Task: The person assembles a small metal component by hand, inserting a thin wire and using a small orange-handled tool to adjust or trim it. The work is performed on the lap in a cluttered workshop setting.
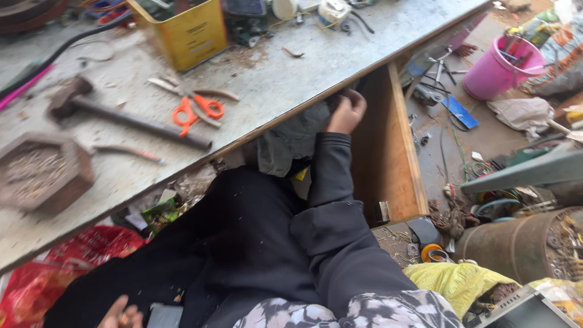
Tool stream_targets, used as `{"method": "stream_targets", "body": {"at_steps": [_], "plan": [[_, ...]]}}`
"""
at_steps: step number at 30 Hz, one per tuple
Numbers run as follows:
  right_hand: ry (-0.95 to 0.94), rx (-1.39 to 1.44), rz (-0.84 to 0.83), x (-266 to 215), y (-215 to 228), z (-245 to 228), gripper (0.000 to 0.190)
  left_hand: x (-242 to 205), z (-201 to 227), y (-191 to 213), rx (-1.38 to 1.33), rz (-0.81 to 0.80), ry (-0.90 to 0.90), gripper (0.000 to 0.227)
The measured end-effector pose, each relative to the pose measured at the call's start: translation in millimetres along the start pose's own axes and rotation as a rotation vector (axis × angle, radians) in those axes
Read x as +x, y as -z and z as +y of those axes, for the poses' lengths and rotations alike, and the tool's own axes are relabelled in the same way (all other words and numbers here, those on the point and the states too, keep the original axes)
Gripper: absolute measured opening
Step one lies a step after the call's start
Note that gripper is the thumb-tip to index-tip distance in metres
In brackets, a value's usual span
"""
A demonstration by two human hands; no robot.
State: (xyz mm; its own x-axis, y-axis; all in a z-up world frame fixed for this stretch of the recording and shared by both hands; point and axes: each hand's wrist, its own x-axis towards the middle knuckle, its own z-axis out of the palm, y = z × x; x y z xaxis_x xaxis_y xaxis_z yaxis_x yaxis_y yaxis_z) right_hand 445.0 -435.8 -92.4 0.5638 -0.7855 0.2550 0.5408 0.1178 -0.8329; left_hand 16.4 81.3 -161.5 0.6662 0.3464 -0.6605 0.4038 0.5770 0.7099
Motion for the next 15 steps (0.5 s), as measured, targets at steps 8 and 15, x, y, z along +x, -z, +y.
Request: {"method": "stream_targets", "body": {"at_steps": [8, 15], "plan": [[-0.136, 0.468, -0.526, -146.3, -47.8, -182.8, 0.023, -131.2, 42.8, -88.1, -0.016, -0.301, -0.281, 0.056], [-0.206, 0.066, -1.555, -295.1, -26.4, -275.1, 0.011, -174.9, 66.8, -112.7, -0.011, -0.403, -0.291, 0.049]]}}
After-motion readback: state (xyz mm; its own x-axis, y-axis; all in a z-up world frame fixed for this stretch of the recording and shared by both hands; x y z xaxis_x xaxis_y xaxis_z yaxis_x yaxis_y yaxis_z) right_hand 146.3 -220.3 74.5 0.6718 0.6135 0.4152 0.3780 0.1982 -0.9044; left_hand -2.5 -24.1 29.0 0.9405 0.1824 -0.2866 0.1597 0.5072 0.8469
